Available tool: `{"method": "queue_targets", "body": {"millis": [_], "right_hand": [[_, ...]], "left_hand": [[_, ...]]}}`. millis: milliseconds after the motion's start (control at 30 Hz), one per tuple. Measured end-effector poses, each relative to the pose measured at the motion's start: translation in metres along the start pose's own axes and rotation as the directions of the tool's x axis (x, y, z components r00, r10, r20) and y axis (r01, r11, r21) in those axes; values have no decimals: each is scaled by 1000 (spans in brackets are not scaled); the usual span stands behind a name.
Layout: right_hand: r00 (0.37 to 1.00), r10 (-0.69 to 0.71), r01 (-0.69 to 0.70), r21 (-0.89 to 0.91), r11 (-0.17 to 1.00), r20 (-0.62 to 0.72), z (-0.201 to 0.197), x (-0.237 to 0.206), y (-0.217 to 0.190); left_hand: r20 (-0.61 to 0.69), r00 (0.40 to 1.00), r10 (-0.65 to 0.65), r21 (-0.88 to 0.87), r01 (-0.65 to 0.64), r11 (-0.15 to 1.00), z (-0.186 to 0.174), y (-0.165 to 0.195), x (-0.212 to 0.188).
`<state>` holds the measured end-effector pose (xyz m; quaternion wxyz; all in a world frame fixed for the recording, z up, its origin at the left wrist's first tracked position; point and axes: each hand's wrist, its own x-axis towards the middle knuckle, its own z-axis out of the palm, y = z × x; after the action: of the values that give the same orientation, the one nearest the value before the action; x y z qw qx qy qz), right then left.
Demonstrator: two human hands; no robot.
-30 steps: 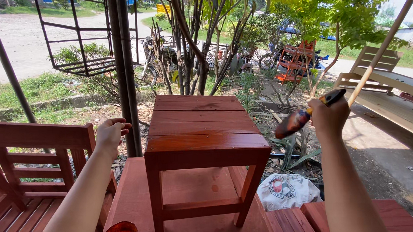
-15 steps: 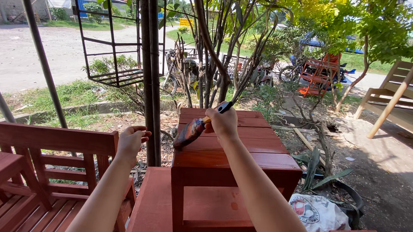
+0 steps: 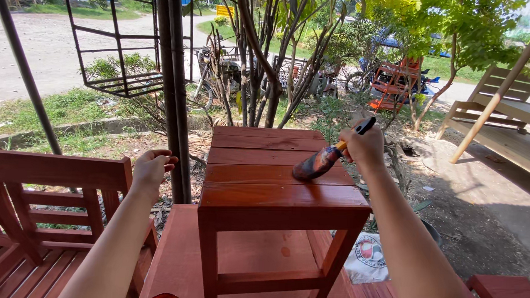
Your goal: The person paints a small wooden stool with reddish-brown stain using a brush. They dip the brush into a container, apply the stain to the legs and top, and reposition the stool to reach all sides.
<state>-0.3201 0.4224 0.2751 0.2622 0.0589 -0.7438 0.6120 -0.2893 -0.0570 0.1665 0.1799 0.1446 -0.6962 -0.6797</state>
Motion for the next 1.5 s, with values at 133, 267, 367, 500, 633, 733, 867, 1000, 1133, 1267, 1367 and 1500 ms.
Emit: {"method": "queue_targets", "body": {"millis": [133, 267, 367, 500, 633, 733, 867, 1000, 1133, 1267, 1367, 1500], "right_hand": [[997, -25, 17, -108, 994, -73, -58, 13, 11], [987, -56, 17, -252, 967, -149, -97, 25, 18], [944, -299, 194, -500, 844, -139, -110, 32, 11], [899, -395, 298, -395, 869, -188, -73, 24, -13], [994, -85, 97, 182, 979, -72, 49, -7, -38], [993, 85, -108, 320, 941, 84, 136, -41, -54], [975, 117, -185, 396, 900, 189, 200, -66, -62], [977, 116, -170, 323, 931, 178, 211, -60, -49], [982, 99, -135, 234, 963, 159, 178, -37, -26], [996, 80, -85, 130, 988, 50, 110, -11, -6], [993, 107, -101, 119, 988, -43, 55, 3, 9], [988, 67, -58, 67, 996, -140, -13, 21, 30]], "left_hand": [[-11, 1000, 0, 7, 0, 1000, 4, 0, -3], [-33, 999, -23, 28, 24, 999, 10, 2, -6], [-36, 999, -16, 19, 17, 1000, 14, 3, -8], [-23, 1000, 18, -18, -18, 1000, 15, 5, -5], [-8, 1000, 20, -16, -20, 1000, 17, 2, -2], [-4, 1000, -9, 1, 9, 1000, 11, -1, 3], [19, 998, 52, -72, -50, 996, 4, -8, 11], [20, 1000, 10, -47, -9, 999, -2, -8, 15], [17, 1000, 15, -17, -15, 1000, -3, -2, 11], [5, 1000, 12, 2, -12, 1000, 3, 3, 2], [-15, 1000, -9, 33, 10, 999, 9, 5, -3], [-29, 999, -13, 13, 14, 1000, 17, 3, -1]]}}
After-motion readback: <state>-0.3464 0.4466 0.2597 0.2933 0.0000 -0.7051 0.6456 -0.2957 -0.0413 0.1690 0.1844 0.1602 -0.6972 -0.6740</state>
